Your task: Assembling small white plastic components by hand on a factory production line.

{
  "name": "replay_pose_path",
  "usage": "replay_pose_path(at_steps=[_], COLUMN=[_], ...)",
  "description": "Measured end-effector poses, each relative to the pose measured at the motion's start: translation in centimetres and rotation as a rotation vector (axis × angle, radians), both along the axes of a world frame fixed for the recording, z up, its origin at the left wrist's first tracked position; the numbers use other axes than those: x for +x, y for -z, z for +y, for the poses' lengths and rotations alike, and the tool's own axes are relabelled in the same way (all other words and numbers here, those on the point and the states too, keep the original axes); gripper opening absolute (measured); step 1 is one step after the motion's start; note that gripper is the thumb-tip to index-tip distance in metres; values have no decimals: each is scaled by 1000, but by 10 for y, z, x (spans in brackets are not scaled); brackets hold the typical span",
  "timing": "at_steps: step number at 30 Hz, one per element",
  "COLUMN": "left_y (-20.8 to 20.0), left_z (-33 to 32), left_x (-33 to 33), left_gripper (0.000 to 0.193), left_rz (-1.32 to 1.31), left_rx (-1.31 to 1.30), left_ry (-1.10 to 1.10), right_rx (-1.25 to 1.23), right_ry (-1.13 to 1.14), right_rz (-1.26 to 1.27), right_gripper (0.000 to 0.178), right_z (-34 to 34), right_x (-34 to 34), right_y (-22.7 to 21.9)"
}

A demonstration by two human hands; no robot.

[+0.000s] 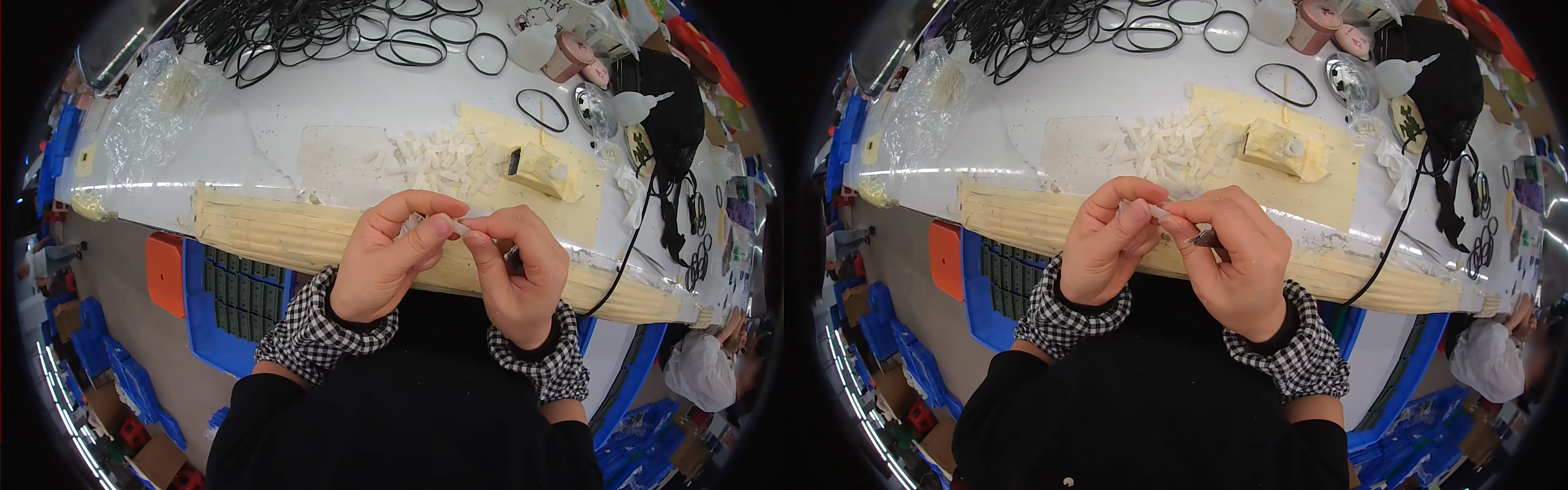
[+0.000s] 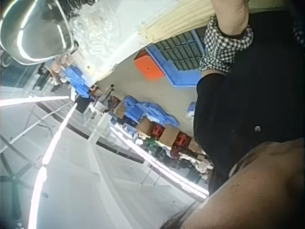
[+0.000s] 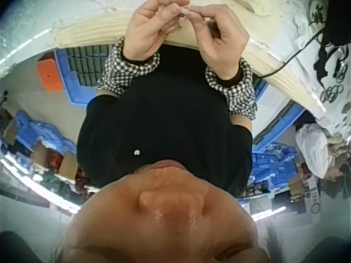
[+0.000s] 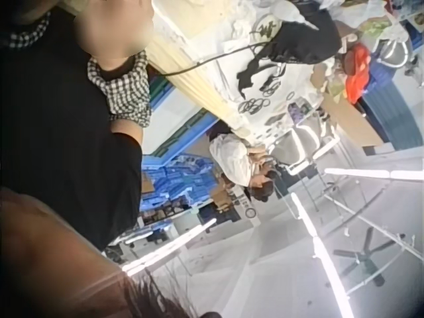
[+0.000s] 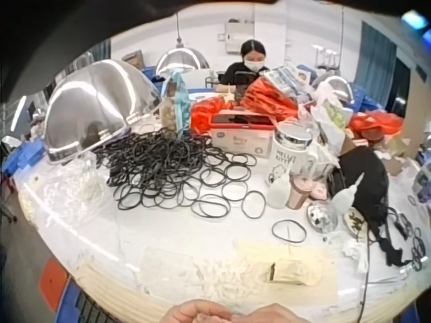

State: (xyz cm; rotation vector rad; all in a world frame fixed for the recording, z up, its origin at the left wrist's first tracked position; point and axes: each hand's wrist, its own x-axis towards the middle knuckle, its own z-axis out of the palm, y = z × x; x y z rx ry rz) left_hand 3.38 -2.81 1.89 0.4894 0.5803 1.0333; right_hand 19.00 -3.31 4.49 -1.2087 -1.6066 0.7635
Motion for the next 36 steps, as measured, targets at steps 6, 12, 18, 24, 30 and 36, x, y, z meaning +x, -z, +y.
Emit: replay_pose_path(at_steps=[6,12,18,24,30,36], left_y=[7,9,0,1,1,3], left_z=[1,4,6,7,7,7], left_x=[0,-3,-6,-7,-7,-8], left_gripper=[10,17,22,21,21,21], left_rz=[-51,-100,-146,-142,-134,-121], left_rx=[45,-16,-148,-148,-130,-123], left_ry=[13,84,206,249,245,246], right_rx=[26,101,95,46,43,49], right_ry=[-98,-137,-158,-189,-198,-206], right_rz=[-11,-160,-452,-512,-521,-541], right_gripper=[8,18,35,34,33,30], right_z=[0,1,5,5,5,5], right_x=[2,2,6,6,6,6], right_y=[-1,-4,0,-4,-5,-2])
